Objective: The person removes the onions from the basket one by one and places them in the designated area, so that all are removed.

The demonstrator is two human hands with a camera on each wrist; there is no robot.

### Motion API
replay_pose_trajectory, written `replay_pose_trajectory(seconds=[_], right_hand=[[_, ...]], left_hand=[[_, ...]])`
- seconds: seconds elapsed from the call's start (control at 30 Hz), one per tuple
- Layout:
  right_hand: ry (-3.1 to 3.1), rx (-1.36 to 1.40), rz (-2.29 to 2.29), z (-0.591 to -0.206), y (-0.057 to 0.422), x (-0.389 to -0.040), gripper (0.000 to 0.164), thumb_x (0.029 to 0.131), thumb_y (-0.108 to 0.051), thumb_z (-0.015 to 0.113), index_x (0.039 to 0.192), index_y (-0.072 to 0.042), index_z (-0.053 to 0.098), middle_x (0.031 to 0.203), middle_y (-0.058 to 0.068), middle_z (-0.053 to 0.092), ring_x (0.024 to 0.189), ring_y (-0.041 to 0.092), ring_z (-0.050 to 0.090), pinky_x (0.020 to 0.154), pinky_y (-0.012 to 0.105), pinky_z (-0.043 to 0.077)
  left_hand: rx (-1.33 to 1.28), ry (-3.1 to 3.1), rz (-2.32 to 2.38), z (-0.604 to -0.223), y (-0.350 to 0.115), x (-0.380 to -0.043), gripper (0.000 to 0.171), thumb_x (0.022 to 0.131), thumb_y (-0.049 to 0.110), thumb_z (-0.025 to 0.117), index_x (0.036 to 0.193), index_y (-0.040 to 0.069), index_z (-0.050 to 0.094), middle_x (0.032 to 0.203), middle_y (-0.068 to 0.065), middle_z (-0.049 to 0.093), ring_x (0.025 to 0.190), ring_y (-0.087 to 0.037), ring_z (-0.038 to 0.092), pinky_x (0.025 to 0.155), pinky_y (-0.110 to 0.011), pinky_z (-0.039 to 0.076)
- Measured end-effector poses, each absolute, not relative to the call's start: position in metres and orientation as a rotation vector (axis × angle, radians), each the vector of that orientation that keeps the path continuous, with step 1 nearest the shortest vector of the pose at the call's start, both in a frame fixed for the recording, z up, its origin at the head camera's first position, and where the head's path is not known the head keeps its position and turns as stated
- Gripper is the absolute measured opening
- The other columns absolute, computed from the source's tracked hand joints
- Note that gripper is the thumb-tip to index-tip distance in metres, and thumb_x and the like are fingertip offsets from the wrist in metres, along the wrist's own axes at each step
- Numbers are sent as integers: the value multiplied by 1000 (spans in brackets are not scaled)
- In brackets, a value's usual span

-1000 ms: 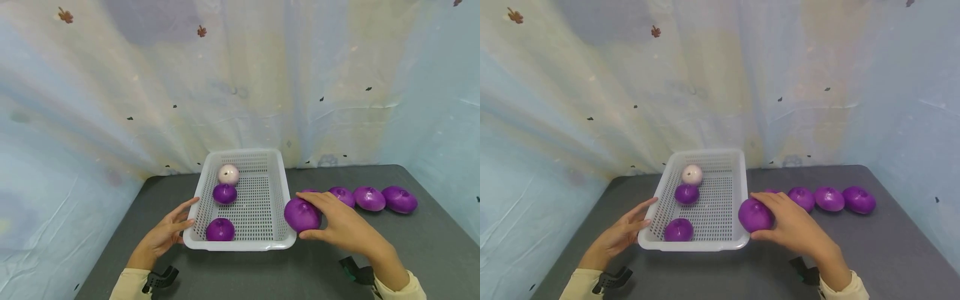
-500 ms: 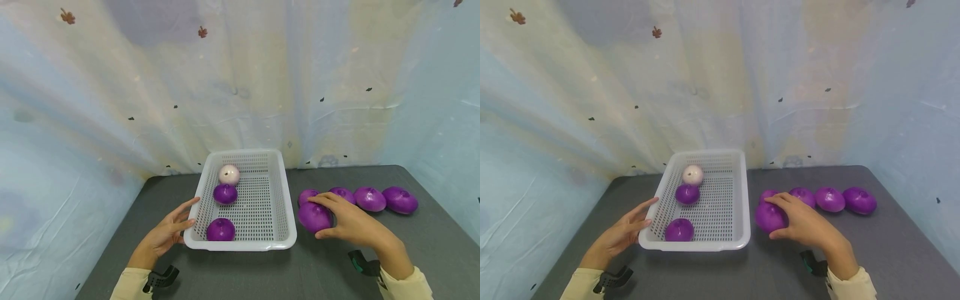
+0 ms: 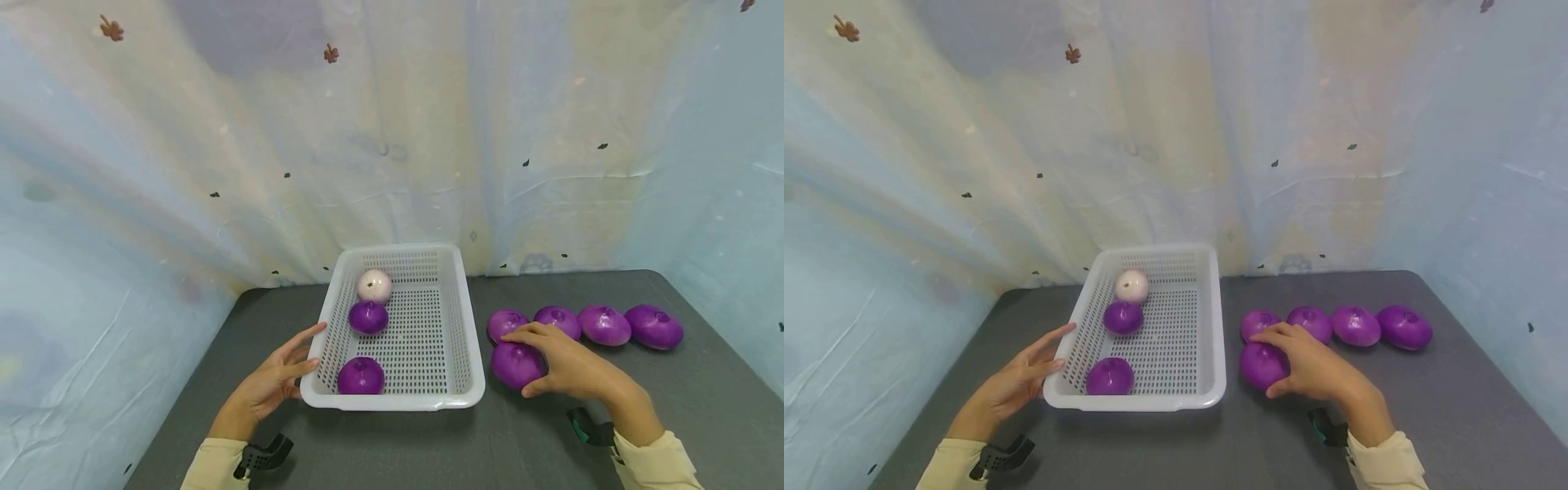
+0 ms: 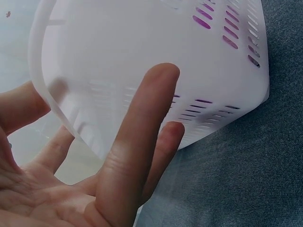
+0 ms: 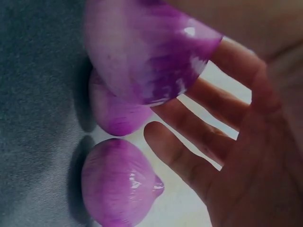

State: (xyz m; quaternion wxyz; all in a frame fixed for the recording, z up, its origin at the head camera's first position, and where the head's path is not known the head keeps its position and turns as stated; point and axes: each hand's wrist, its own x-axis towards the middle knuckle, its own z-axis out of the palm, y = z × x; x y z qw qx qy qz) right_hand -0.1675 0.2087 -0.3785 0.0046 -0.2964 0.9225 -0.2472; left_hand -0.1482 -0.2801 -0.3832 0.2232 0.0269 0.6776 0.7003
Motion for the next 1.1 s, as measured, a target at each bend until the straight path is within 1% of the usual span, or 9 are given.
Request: replay_pose_trajectory(seconds=[0.23,0.43,0.53,0.6,0.77,0.97,1.1], right_hand=[[2894,-908,-743,-385,212,-170,79,60,-34,88,131,-21,56,123,6,54,116,30,53,93,52,46],[2872,-874,-747,-387,211,-171,80,59,-31,89,131,-22,57,124,6,53,116,31,52,93,54,46],[2864,-854,-747,-388,211,-171,80,58,-28,89,131,-22,56,124,5,53,118,31,50,93,54,45],[2856,-849,-750,-388,211,-171,80,59,-27,89,131,-22,56,124,6,52,118,31,50,93,54,45],[2839,-851,-757,-388,212,-171,78,60,-30,89,131,-23,57,124,6,52,116,30,51,91,53,46],[2855,-853,-741,-389,211,-171,78,60,-29,89,131,-24,57,123,5,52,115,28,53,91,52,47],[2863,-846,-732,-389,212,-171,79,59,-29,89,131,-24,56,124,6,52,115,29,52,91,52,47]], left_hand=[[73,1863,1937,-384,-281,-148,67,97,14,55,151,34,21,147,-12,37,114,-29,61,75,-48,57],[74,1854,1944,-385,-281,-148,67,97,14,55,151,35,21,147,-11,38,114,-28,60,76,-50,56],[71,1859,1943,-384,-281,-149,67,96,14,56,151,34,22,147,-11,38,115,-29,60,77,-51,55],[83,1862,1939,-384,-281,-149,67,96,14,55,151,33,21,148,-14,36,114,-29,60,77,-51,55],[102,1869,1934,-384,-282,-149,67,97,14,55,152,32,21,149,-18,34,113,-29,61,76,-50,56],[106,1860,1936,-384,-282,-149,67,97,14,55,152,32,21,149,-17,33,113,-28,61,76,-49,56],[103,1862,1935,-384,-282,-149,67,96,14,55,152,32,21,149,-17,34,113,-28,61,76,-50,56]])
